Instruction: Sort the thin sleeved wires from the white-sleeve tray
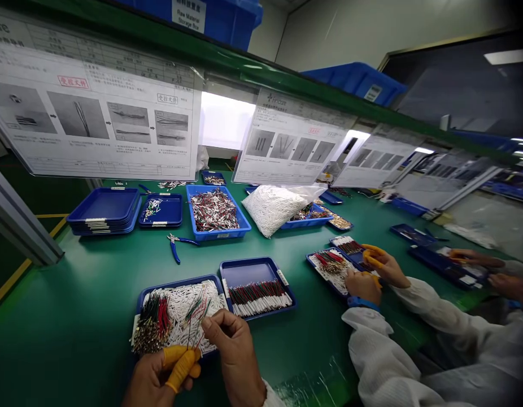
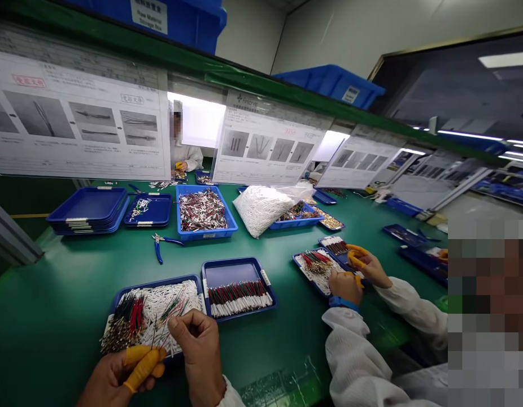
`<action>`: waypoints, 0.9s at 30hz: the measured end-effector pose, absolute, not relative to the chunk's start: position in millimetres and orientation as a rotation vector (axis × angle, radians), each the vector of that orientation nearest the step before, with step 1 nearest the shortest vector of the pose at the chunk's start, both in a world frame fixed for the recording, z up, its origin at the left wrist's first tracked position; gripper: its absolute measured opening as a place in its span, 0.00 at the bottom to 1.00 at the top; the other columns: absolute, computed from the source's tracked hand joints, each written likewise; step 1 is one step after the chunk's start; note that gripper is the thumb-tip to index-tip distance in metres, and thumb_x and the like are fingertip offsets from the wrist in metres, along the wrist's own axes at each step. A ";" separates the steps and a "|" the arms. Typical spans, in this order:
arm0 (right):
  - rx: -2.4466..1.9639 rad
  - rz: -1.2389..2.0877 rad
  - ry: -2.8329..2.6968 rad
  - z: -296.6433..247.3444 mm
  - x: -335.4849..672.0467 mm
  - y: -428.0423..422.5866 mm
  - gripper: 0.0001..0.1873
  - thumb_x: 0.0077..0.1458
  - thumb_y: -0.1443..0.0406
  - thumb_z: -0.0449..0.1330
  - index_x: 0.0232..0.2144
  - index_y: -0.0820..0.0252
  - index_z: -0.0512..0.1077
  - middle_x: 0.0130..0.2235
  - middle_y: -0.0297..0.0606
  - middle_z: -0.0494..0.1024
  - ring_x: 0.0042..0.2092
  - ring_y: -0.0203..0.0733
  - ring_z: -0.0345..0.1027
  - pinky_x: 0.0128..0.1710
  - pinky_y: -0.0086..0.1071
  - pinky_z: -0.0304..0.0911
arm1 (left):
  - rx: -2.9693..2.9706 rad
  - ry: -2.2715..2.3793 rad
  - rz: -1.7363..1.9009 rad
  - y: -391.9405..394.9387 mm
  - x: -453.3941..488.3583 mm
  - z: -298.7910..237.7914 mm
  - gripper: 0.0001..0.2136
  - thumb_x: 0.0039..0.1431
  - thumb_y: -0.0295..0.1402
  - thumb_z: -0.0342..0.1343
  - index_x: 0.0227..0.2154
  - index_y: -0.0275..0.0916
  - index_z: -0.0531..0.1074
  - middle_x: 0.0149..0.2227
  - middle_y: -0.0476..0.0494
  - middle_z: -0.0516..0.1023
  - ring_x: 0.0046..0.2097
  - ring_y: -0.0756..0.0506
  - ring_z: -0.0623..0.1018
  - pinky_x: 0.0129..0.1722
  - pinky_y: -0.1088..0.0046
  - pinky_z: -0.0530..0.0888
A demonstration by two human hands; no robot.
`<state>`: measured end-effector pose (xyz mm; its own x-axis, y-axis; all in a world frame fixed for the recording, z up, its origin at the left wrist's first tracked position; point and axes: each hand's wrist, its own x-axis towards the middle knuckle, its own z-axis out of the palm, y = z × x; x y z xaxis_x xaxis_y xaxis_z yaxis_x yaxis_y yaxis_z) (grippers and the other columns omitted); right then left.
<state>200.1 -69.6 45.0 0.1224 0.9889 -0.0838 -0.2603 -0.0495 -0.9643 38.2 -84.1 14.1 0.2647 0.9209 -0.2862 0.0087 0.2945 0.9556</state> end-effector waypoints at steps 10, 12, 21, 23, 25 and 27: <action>-1.278 0.912 -1.248 56.3 223.7 -40.6 0.16 0.58 0.54 0.64 0.25 0.60 0.75 0.26 0.34 0.72 0.30 0.41 0.63 0.32 0.34 0.58 | 1.121 1.350 1.092 -47.8 3.4 44.3 0.12 0.42 0.36 0.62 0.31 0.37 0.82 0.29 0.45 0.84 0.31 0.43 0.82 0.32 0.71 0.79; -1.303 0.815 -1.490 56.6 217.0 -28.7 0.10 0.59 0.60 0.63 0.30 0.59 0.79 0.30 0.38 0.78 0.33 0.44 0.68 0.35 0.35 0.61 | 1.126 1.389 1.169 -32.4 -5.8 52.2 0.15 0.41 0.35 0.61 0.34 0.37 0.82 0.31 0.45 0.85 0.34 0.43 0.83 0.35 0.70 0.80; -1.476 0.443 -2.329 46.5 182.3 7.1 0.17 0.54 0.72 0.64 0.44 0.51 0.81 0.42 0.40 0.80 0.45 0.49 0.70 0.44 0.38 0.59 | 1.088 1.506 1.296 -0.7 -23.4 34.9 0.18 0.44 0.34 0.57 0.39 0.35 0.80 0.34 0.44 0.85 0.38 0.41 0.83 0.39 0.68 0.81; -1.444 0.418 -2.410 46.8 181.8 7.7 0.20 0.54 0.72 0.64 0.47 0.47 0.79 0.43 0.38 0.80 0.45 0.48 0.68 0.44 0.38 0.58 | 1.083 1.499 1.296 -0.6 -23.8 32.0 0.17 0.42 0.34 0.58 0.37 0.35 0.80 0.33 0.44 0.85 0.37 0.41 0.83 0.39 0.68 0.80; -1.449 0.399 -2.436 46.9 181.3 8.4 0.21 0.54 0.72 0.65 0.48 0.46 0.79 0.43 0.37 0.79 0.45 0.48 0.68 0.43 0.38 0.57 | 1.081 1.484 1.289 -0.7 -23.3 32.8 0.17 0.41 0.34 0.57 0.35 0.36 0.81 0.32 0.45 0.85 0.36 0.41 0.83 0.39 0.68 0.80; -1.470 0.379 -2.443 46.3 179.8 9.7 0.18 0.54 0.72 0.66 0.45 0.47 0.81 0.42 0.38 0.80 0.43 0.48 0.68 0.41 0.38 0.56 | 1.083 1.471 1.279 -1.0 -22.6 35.6 0.17 0.41 0.35 0.57 0.36 0.36 0.82 0.31 0.45 0.85 0.35 0.42 0.83 0.38 0.68 0.80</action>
<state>179.8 9.7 46.3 -0.4519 0.8875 0.0903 0.8183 0.4528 -0.3541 -22.6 -1.0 35.6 -0.2322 0.9699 -0.0727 0.0631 0.0896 0.9940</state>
